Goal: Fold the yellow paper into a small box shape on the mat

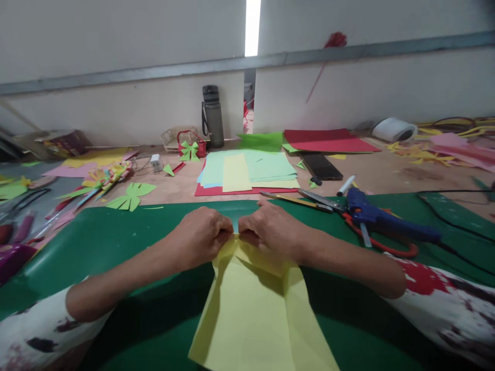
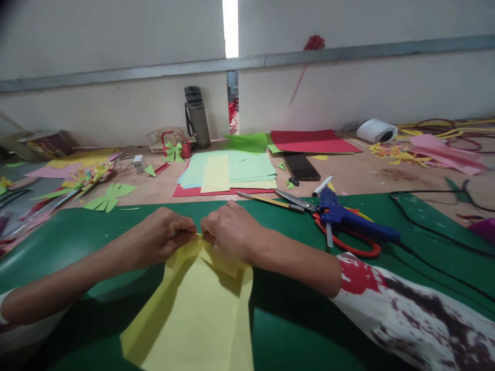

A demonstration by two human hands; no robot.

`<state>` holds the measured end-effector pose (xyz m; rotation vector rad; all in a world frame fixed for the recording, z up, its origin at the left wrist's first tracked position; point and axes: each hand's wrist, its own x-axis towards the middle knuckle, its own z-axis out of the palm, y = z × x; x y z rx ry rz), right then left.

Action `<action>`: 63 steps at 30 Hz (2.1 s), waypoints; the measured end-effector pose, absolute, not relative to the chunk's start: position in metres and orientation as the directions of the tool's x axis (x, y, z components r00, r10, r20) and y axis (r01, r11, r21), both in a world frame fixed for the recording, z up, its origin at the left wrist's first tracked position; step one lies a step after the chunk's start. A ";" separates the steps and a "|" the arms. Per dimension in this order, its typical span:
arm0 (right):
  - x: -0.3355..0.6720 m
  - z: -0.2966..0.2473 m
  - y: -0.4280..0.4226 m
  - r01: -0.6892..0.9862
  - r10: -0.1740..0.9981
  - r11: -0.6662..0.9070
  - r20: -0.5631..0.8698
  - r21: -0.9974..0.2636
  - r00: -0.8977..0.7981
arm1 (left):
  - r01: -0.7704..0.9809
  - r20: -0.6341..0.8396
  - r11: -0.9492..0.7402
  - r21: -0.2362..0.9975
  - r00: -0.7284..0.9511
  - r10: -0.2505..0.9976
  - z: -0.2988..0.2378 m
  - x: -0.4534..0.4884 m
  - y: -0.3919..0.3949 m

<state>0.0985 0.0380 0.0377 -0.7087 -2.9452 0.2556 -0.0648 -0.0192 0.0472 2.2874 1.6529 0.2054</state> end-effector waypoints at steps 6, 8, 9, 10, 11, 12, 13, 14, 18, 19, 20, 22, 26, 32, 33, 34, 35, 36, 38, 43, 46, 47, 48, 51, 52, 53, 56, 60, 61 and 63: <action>0.098 0.041 0.038 0.465 0.465 0.884 -0.019 -0.048 -0.885 | 0.627 -0.030 -0.124 0.769 0.229 0.973 0.070 -0.055 -0.014; 0.098 0.042 0.039 0.477 0.477 0.877 -0.026 -0.048 -0.879 | 0.563 -0.001 -0.181 0.807 0.307 0.952 0.070 -0.048 -0.011; 0.098 0.042 0.039 0.485 0.484 0.873 -0.022 -0.058 -0.875 | 0.569 0.024 -0.242 0.786 0.363 0.932 0.067 -0.044 -0.010; 0.099 0.042 0.039 0.493 0.494 0.867 -0.009 -0.070 -0.870 | 0.586 0.028 -0.290 0.757 0.414 0.910 0.063 -0.041 -0.008; 0.100 0.042 0.038 0.501 0.503 0.862 0.003 -0.079 -0.864 | 0.602 0.016 -0.327 0.728 0.462 0.887 0.057 -0.039 -0.006; 0.100 0.043 0.038 0.509 0.511 0.857 0.010 -0.084 -0.859 | 0.608 0.030 -0.350 0.713 0.473 0.881 0.052 -0.038 -0.003; 0.102 0.044 0.037 0.519 0.522 0.850 0.009 -0.085 -0.853 | 0.621 0.041 -0.371 0.690 0.478 0.877 0.048 -0.037 -0.002; 0.103 0.045 0.037 0.537 0.540 0.839 0.002 -0.091 -0.842 | 0.640 0.053 -0.383 0.666 0.471 0.881 0.044 -0.036 0.000; 0.115 0.055 0.036 0.641 0.656 0.742 0.014 -0.195 -0.755 | 0.750 0.066 -0.362 0.553 0.394 0.917 0.047 -0.039 0.002; 0.119 0.057 0.036 0.651 0.670 0.724 0.008 -0.227 -0.742 | 0.781 0.062 -0.346 0.519 0.369 0.927 0.050 -0.040 0.002; 0.123 0.060 0.036 0.653 0.675 0.713 -0.001 -0.256 -0.738 | 0.806 0.061 -0.332 0.490 0.348 0.936 0.053 -0.041 0.002; 0.131 0.062 0.038 0.645 0.676 0.699 -0.010 -0.309 -0.737 | 0.829 0.057 -0.311 0.465 0.323 0.945 0.056 -0.044 0.002; 0.138 0.064 0.039 0.659 0.720 0.643 0.017 -0.389 -0.693 | 0.805 0.026 -0.303 0.510 0.337 0.941 0.057 -0.049 0.003; 0.140 0.061 0.037 0.680 0.760 0.628 0.113 -0.379 -0.640 | 0.754 0.016 -0.281 0.594 0.338 0.941 0.056 -0.054 0.004; 0.141 0.059 0.037 0.685 0.761 0.637 0.146 -0.354 -0.632 | 0.751 0.015 -0.274 0.600 0.332 0.943 0.055 -0.055 0.004; 0.141 0.058 0.037 0.686 0.757 0.649 0.182 -0.330 -0.628 | 0.750 0.016 -0.269 0.604 0.327 0.945 0.055 -0.055 0.005; 0.142 0.056 0.038 0.681 0.747 0.663 0.215 -0.311 -0.629 | 0.748 0.021 -0.267 0.607 0.321 0.947 0.054 -0.056 0.005; 0.142 0.054 0.038 0.673 0.736 0.676 0.242 -0.300 -0.632 | 0.746 0.024 -0.266 0.610 0.318 0.948 0.054 -0.057 0.005; 0.142 0.053 0.039 0.654 0.713 0.701 0.265 -0.285 -0.649 | 0.740 0.024 -0.265 0.619 0.319 0.947 0.052 -0.058 0.005; 0.141 0.053 0.039 0.651 0.690 0.723 0.273 -0.229 -0.670 | 0.730 0.029 -0.299 0.615 0.358 0.933 0.048 -0.060 0.006; 0.141 0.051 0.040 0.653 0.675 0.735 0.285 -0.181 -0.681 | 0.729 0.035 -0.321 0.605 0.378 0.925 0.049 -0.059 0.006; 0.141 0.050 0.040 0.646 0.663 0.745 0.288 -0.166 -0.691 | 0.730 0.036 -0.324 0.602 0.380 0.924 0.050 -0.058 0.006; 0.142 0.049 0.041 0.637 0.650 0.756 0.293 -0.151 -0.702 | 0.733 0.031 -0.324 0.597 0.383 0.923 0.051 -0.057 0.006; 0.142 0.046 0.043 0.613 0.612 0.782 0.320 -0.110 -0.723 | 0.753 0.007 -0.318 0.576 0.384 0.923 0.054 -0.053 0.004; 0.142 0.045 0.043 0.609 0.601 0.788 0.334 -0.095 -0.726 | 0.761 0.015 -0.318 0.565 0.377 0.926 0.054 -0.052 0.004; 0.142 0.044 0.043 0.604 0.590 0.793 0.349 -0.080 -0.728 | 0.768 0.033 -0.321 0.554 0.364 0.931 0.054 -0.051 0.004; 0.142 0.040 0.043 0.588 0.556 0.807 0.392 -0.045 -0.733 | 0.782 0.093 -0.331 0.527 0.335 0.938 0.054 -0.048 0.004; 0.142 0.036 0.042 0.559 0.512 0.829 0.427 -0.018 -0.745 | 0.785 0.093 -0.332 0.523 0.334 0.938 0.053 -0.047 0.004; 0.142 0.036 0.041 0.555 0.505 0.832 0.434 -0.014 -0.746 | 0.784 0.100 -0.334 0.524 0.332 0.938 0.053 -0.047 0.003; 0.143 0.037 0.041 0.555 0.499 0.832 0.445 -0.008 -0.743 | 0.777 0.126 -0.346 0.525 0.332 0.935 0.053 -0.047 0.003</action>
